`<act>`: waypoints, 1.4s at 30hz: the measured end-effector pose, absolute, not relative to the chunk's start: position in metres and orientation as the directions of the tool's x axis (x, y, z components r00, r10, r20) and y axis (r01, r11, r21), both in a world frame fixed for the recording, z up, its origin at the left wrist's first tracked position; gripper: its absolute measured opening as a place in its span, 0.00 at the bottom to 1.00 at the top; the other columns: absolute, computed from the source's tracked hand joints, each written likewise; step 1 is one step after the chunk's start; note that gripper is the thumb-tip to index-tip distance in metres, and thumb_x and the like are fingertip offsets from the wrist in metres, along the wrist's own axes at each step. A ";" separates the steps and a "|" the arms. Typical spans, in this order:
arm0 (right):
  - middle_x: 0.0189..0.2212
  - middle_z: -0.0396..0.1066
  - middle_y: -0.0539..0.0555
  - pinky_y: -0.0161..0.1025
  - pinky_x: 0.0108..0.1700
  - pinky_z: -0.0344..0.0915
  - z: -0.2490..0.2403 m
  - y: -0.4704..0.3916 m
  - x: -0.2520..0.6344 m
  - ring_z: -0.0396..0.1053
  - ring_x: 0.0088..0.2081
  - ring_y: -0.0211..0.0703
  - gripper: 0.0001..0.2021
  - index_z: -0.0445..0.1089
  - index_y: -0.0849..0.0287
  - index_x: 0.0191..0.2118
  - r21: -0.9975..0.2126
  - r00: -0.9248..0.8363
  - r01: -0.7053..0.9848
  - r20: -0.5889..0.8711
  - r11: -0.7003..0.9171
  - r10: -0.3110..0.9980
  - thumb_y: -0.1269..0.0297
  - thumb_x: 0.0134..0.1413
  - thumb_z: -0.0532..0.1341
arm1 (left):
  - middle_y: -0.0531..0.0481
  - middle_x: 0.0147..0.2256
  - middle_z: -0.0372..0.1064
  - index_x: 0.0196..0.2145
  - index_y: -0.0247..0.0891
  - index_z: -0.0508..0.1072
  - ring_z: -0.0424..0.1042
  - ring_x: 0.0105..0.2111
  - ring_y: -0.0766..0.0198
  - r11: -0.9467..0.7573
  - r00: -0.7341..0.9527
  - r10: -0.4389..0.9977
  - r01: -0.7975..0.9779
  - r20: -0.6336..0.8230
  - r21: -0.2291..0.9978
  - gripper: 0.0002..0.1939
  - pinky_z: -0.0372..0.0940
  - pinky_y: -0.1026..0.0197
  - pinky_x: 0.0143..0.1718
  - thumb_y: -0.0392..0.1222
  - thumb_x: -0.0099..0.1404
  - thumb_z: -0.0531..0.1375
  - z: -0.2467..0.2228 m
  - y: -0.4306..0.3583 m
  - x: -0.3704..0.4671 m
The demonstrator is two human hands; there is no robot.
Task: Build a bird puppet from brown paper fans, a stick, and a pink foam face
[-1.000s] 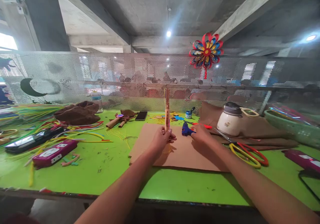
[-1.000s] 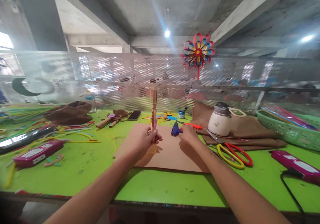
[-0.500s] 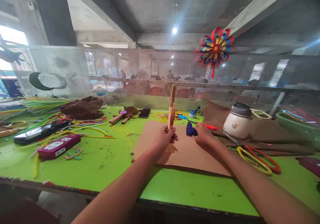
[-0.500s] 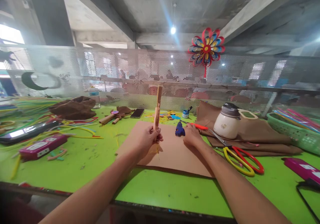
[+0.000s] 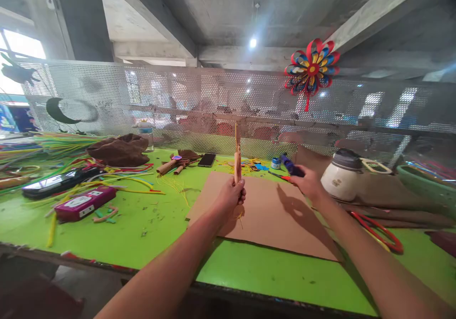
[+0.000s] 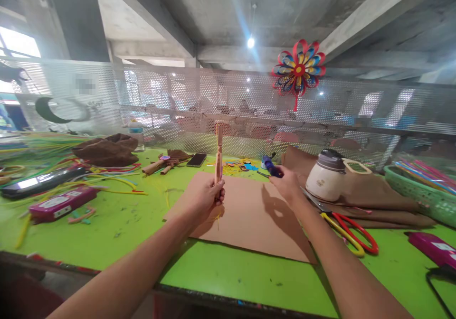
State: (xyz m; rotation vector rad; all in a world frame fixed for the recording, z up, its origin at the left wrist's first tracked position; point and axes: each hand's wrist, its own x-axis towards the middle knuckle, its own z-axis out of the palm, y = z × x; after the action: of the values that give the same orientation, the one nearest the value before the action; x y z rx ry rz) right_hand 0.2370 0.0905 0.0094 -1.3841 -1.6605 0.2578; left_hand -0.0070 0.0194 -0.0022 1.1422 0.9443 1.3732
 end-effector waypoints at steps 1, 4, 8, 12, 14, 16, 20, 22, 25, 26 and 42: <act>0.27 0.72 0.54 0.39 0.30 0.64 0.019 0.079 0.235 0.69 0.28 0.44 0.15 0.71 0.62 0.39 -0.831 0.080 0.414 0.438 0.370 0.895 0.59 0.45 0.61 | 0.58 0.21 0.60 0.32 0.38 0.60 0.58 0.17 0.74 -0.116 0.027 0.992 -0.242 0.126 0.963 0.11 0.52 0.71 0.19 0.46 0.66 0.58 -0.002 0.019 -0.007; 0.31 0.74 0.55 0.40 0.31 0.66 0.041 0.041 0.223 0.70 0.27 0.41 0.18 0.70 0.59 0.38 -0.948 -0.153 -0.061 0.317 0.312 0.936 0.51 0.47 0.64 | 0.58 0.21 0.59 0.33 0.38 0.60 0.58 0.17 0.74 -0.099 0.033 0.993 -0.262 0.112 0.960 0.12 0.52 0.71 0.19 0.47 0.66 0.58 0.000 0.018 -0.008; 0.32 0.75 0.56 0.40 0.32 0.67 0.048 0.011 0.203 0.70 0.28 0.41 0.20 0.72 0.61 0.35 -0.941 -0.400 -0.021 0.317 0.337 0.860 0.45 0.51 0.63 | 0.58 0.21 0.60 0.33 0.38 0.60 0.59 0.17 0.74 -0.086 0.039 0.994 -0.273 0.100 0.958 0.12 0.52 0.71 0.19 0.47 0.65 0.59 0.002 0.017 -0.008; 0.25 0.73 0.54 0.37 0.30 0.65 0.037 0.010 0.191 0.69 0.26 0.39 0.21 0.73 0.62 0.32 -0.882 -0.397 0.112 0.383 0.458 0.834 0.45 0.53 0.62 | 0.58 0.21 0.59 0.32 0.38 0.60 0.59 0.17 0.73 -0.081 0.050 0.994 -0.268 0.098 0.960 0.11 0.52 0.70 0.19 0.45 0.66 0.58 0.002 0.017 -0.005; 0.25 0.73 0.54 0.38 0.31 0.66 0.031 0.013 0.187 0.69 0.27 0.39 0.21 0.73 0.62 0.32 -0.856 -0.381 0.144 0.416 0.497 0.826 0.45 0.52 0.62 | 0.58 0.20 0.59 0.32 0.38 0.60 0.59 0.17 0.73 -0.082 0.051 0.994 -0.264 0.099 0.961 0.10 0.52 0.70 0.19 0.44 0.67 0.57 0.002 0.016 -0.004; 0.26 0.73 0.55 0.40 0.32 0.68 0.027 0.015 0.185 0.69 0.28 0.41 0.21 0.72 0.61 0.32 -0.834 -0.366 0.169 0.443 0.526 0.819 0.45 0.52 0.61 | 0.58 0.20 0.59 0.32 0.38 0.60 0.59 0.18 0.73 -0.090 0.049 0.993 -0.261 0.106 0.961 0.11 0.52 0.70 0.19 0.45 0.66 0.58 0.001 0.016 -0.002; 0.28 0.74 0.55 0.41 0.33 0.68 0.021 0.017 0.183 0.70 0.30 0.43 0.21 0.72 0.61 0.34 -0.794 -0.338 0.228 0.478 0.564 0.810 0.45 0.54 0.60 | 0.58 0.20 0.59 0.31 0.39 0.60 0.60 0.18 0.72 -0.105 0.054 0.991 -0.262 0.123 0.959 0.13 0.53 0.69 0.20 0.46 0.65 0.60 0.001 0.014 -0.002; 0.28 0.74 0.55 0.40 0.33 0.68 0.019 0.018 0.183 0.70 0.30 0.43 0.20 0.72 0.61 0.34 -0.782 -0.345 0.239 0.486 0.576 0.803 0.46 0.55 0.59 | 0.58 0.20 0.59 0.31 0.39 0.59 0.60 0.18 0.72 -0.111 0.058 0.990 -0.263 0.131 0.958 0.13 0.52 0.69 0.19 0.46 0.65 0.60 0.001 0.013 -0.001; 0.27 0.73 0.54 0.40 0.33 0.67 0.017 0.018 0.182 0.68 0.29 0.42 0.20 0.72 0.61 0.32 -0.758 -0.351 0.262 0.502 0.597 0.790 0.46 0.56 0.58 | 0.58 0.20 0.59 0.31 0.39 0.59 0.60 0.18 0.72 -0.122 0.058 0.988 -0.260 0.142 0.958 0.13 0.53 0.69 0.20 0.46 0.65 0.59 0.001 0.014 -0.001; 0.27 0.72 0.54 0.39 0.33 0.66 0.016 0.018 0.182 0.68 0.29 0.41 0.20 0.72 0.61 0.32 -0.749 -0.351 0.277 0.505 0.602 0.789 0.47 0.57 0.58 | 0.58 0.20 0.59 0.31 0.39 0.59 0.60 0.18 0.72 -0.125 0.057 0.988 -0.257 0.144 0.958 0.12 0.53 0.69 0.20 0.46 0.65 0.59 0.001 0.014 0.000; 0.19 0.66 0.50 0.37 0.29 0.61 0.021 0.009 0.174 0.64 0.24 0.40 0.18 0.65 0.57 0.24 -0.578 -0.325 0.457 0.599 0.676 0.732 0.51 0.59 0.54 | 0.58 0.20 0.59 0.31 0.39 0.59 0.59 0.17 0.72 -0.166 0.038 0.984 -0.193 0.176 0.967 0.13 0.53 0.68 0.20 0.48 0.66 0.58 -0.003 0.016 0.000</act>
State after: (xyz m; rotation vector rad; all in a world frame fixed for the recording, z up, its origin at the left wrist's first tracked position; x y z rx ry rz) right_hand 0.1740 0.0088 0.0206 -0.9211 -1.9792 0.3805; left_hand 0.0001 0.0159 -0.0026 1.2147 0.9407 1.3762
